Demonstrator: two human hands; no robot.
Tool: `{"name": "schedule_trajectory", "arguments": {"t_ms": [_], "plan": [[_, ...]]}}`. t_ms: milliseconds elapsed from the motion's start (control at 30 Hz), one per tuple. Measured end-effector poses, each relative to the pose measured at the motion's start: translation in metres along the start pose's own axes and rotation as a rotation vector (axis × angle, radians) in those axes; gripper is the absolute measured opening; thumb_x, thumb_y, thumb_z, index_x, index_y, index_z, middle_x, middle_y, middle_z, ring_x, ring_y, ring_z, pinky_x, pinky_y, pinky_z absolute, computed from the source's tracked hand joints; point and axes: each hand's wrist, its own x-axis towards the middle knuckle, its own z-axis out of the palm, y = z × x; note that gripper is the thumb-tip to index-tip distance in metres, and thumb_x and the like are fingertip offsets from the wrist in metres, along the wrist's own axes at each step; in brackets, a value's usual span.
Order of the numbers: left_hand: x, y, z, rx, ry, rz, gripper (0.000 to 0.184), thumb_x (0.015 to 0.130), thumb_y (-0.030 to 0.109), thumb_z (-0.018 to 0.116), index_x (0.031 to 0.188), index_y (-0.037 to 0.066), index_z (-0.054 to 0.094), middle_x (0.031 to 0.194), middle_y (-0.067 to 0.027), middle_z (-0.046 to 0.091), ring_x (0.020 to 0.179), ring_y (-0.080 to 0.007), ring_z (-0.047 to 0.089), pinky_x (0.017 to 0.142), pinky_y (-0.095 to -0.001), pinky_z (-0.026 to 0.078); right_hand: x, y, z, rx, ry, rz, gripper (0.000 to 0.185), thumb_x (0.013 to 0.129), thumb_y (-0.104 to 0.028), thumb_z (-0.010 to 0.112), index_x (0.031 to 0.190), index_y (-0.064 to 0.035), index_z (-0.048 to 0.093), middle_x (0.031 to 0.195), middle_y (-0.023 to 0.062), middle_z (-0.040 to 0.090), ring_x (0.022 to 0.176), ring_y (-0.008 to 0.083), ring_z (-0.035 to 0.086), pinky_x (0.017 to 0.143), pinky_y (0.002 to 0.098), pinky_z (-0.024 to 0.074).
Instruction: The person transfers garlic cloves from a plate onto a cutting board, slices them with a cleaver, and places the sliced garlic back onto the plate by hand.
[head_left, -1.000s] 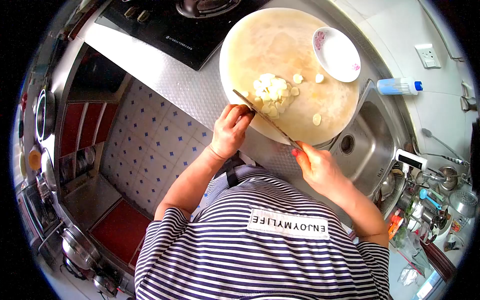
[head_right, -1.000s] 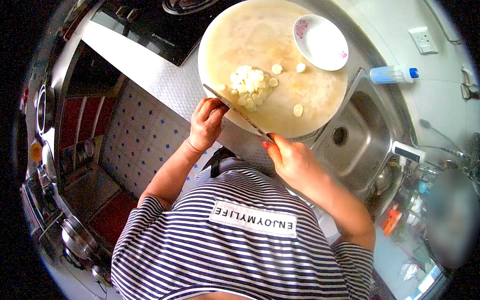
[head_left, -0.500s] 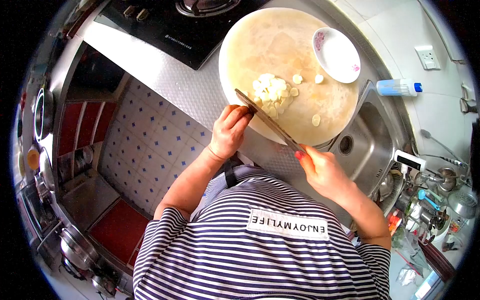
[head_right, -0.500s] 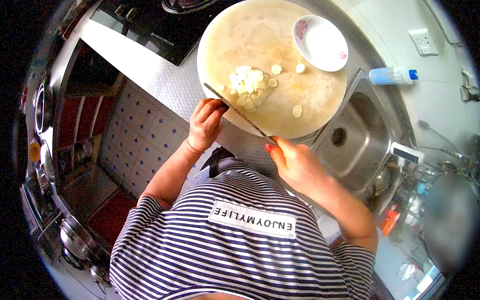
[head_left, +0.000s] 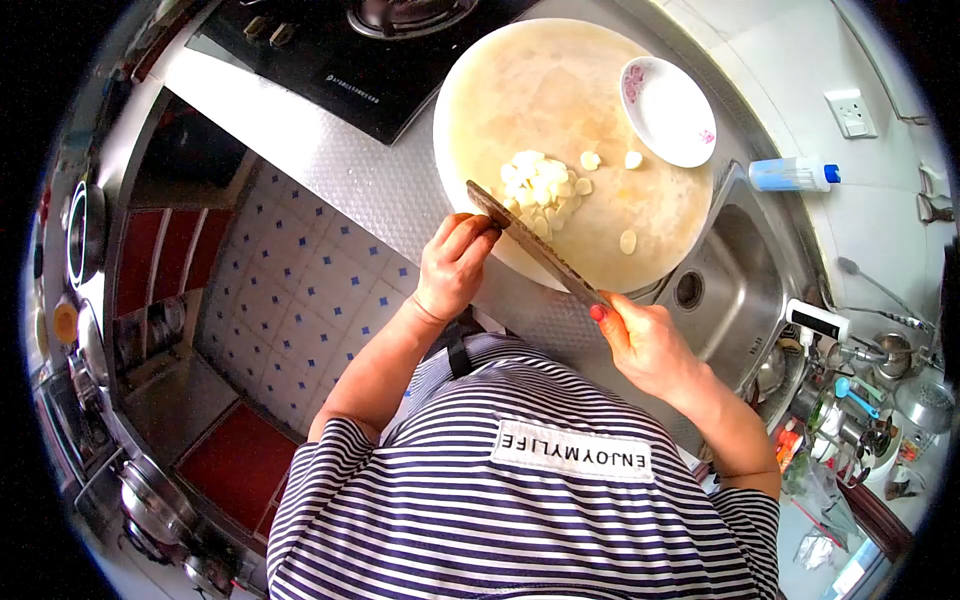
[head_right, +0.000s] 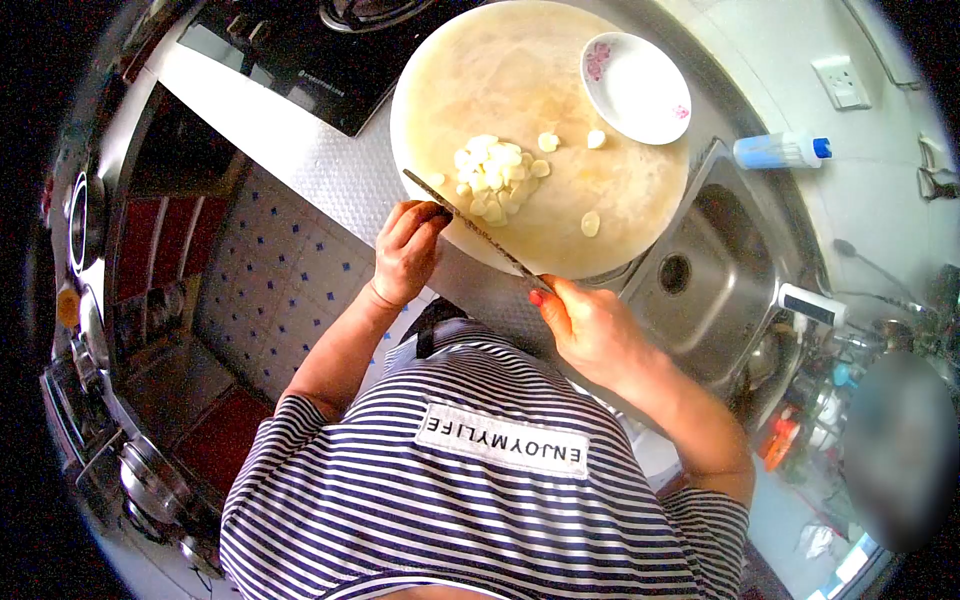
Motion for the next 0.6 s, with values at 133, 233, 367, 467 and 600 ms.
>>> {"name": "schedule_trajectory", "arguments": {"t_ms": [133,233,367,467,600], "plan": [[0.001,-0.001,0.001,0.018,0.013,0.033,0.035,0.06,-0.007,0.06,0.094,-0.004,0.066,0.097,-0.0128,0.063,0.086,-0.0295,0.061,0.072,-0.0345,0.054,0.008,0.009,0.015,0.021,-0.041,0.046,0.021,0.095,-0.014,0.058,0.11,-0.0004,0.061,0.071,0.0252,0.061,0.064,0.0423,0.062,0.054,0.0469,0.046],[0.003,-0.001,-0.001,-0.013,0.015,0.035,0.035,0.06,-0.007,0.06,0.094,-0.004,0.066,0.096,-0.0131,0.063,0.086,-0.0295,0.061,0.072,-0.0346,0.054,0.007,0.015,0.015,0.047,-0.004,0.028,0.02,0.095,-0.013,0.057,0.109,0.0001,0.06,0.07,0.0249,0.06,0.062,0.0425,0.061,0.053,0.0466,0.0449],[0.001,-0.002,0.0,-0.009,0.007,0.038,0.034,0.06,-0.007,0.06,0.094,-0.004,0.065,0.096,-0.0132,0.063,0.087,-0.0297,0.061,0.071,-0.0348,0.054,0.002,0.007,0.006,0.061,0.021,-0.009,0.02,0.096,-0.013,0.056,0.11,0.0004,0.06,0.068,0.0244,0.059,0.06,0.0421,0.06,0.052,0.0454,0.0441],[0.002,-0.003,0.001,0.004,0.031,0.05,0.034,0.06,-0.007,0.06,0.093,-0.004,0.065,0.095,-0.0135,0.062,0.086,-0.0298,0.062,0.071,-0.0349,0.054,0.0,0.002,-0.003,0.062,-0.02,0.025,0.021,0.096,-0.014,0.056,0.111,0.0004,0.06,0.068,0.0242,0.059,0.061,0.042,0.06,0.052,0.045,0.0441],[0.001,-0.004,0.001,0.005,0.023,0.049,0.035,0.059,-0.007,0.06,0.093,-0.004,0.065,0.096,-0.0139,0.062,0.086,-0.0302,0.062,0.072,-0.0352,0.055,0.003,-0.001,-0.003,0.045,-0.042,0.017,0.02,0.096,-0.014,0.056,0.109,0.0005,0.06,0.067,0.0242,0.058,0.06,0.0422,0.06,0.052,0.0454,0.0438]]}}
